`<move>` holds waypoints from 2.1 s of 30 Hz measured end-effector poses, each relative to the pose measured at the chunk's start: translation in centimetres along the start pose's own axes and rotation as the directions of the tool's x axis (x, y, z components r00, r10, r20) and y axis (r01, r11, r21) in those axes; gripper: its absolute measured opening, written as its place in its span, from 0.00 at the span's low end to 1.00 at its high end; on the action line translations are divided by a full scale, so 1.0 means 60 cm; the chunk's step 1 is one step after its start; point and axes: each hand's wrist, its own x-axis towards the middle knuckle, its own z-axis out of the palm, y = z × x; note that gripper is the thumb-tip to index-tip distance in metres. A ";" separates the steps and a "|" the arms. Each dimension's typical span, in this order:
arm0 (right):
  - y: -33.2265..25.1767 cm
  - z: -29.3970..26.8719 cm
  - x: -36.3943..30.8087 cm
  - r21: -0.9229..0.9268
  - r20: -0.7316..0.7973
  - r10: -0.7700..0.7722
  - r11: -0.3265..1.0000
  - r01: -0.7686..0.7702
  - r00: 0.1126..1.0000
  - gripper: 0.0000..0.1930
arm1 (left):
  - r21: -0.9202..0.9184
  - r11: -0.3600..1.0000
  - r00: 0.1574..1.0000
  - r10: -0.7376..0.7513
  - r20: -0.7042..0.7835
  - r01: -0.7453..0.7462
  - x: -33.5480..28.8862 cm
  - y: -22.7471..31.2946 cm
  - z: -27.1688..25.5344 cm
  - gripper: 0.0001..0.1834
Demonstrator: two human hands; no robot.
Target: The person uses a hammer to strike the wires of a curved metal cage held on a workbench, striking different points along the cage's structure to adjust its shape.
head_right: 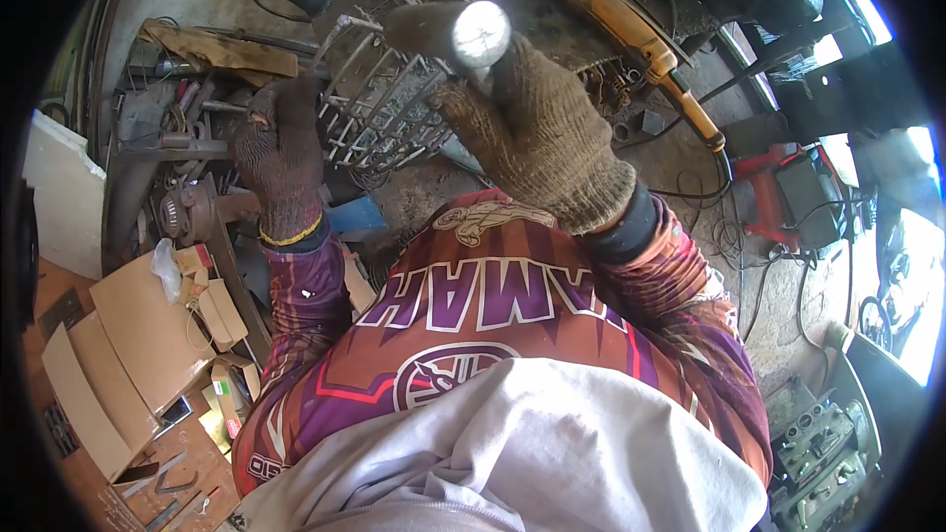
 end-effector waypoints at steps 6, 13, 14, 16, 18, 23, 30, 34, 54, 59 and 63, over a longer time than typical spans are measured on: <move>-0.026 -0.015 0.021 -0.101 0.023 0.144 0.985 -0.141 0.989 0.16 | 0.001 1.000 1.000 0.018 0.021 -0.018 0.002 0.023 -0.008 0.11; -0.068 -0.033 0.007 0.161 0.094 0.073 0.983 -0.088 0.993 0.14 | -0.100 0.989 0.991 0.100 -0.085 -0.108 -0.002 0.015 -0.005 0.11; -0.044 -0.020 0.006 -0.028 0.170 0.155 0.988 -0.152 0.973 0.15 | -0.147 0.979 0.987 0.124 -0.106 -0.139 -0.002 0.020 -0.004 0.11; -0.015 -0.012 -0.012 -0.181 0.216 0.250 0.960 -0.213 0.944 0.17 | 0.083 0.997 1.000 0.000 -0.029 0.002 0.005 0.024 -0.024 0.12; -0.010 -0.016 -0.017 -0.017 0.170 0.240 0.970 -0.241 0.956 0.18 | 0.220 0.975 0.999 -0.010 -0.034 0.018 0.015 0.016 -0.031 0.12; -0.017 -0.028 -0.027 0.096 0.093 0.276 0.954 -0.285 0.957 0.20 | 0.059 0.994 0.991 0.102 -0.081 -0.097 0.010 0.022 -0.019 0.12; -0.049 -0.035 -0.030 0.368 -0.087 -0.042 0.927 0.071 0.995 0.19 | -0.150 0.988 0.998 -0.050 -0.034 0.044 -0.011 0.003 -0.002 0.14; -0.020 -0.010 -0.011 -0.112 0.097 0.042 0.993 -0.032 0.994 0.20 | -0.038 0.995 0.995 -0.089 -0.049 0.088 0.007 0.043 -0.006 0.15; -0.020 -0.026 -0.015 0.152 0.020 0.182 0.971 -0.183 0.983 0.19 | -0.678 0.673 0.915 -0.403 -0.001 0.296 -0.012 -0.014 -0.021 0.12; 0.005 -0.024 -0.033 0.000 -0.006 0.280 0.960 -0.280 0.960 0.18 | -0.342 0.907 0.958 -0.280 -0.059 0.244 -0.002 0.006 -0.016 0.14; 0.030 -0.016 -0.059 0.118 -0.058 0.332 0.939 -0.324 0.942 0.19 | -0.423 0.832 0.913 -0.407 -0.029 0.358 -0.005 0.016 -0.017 0.12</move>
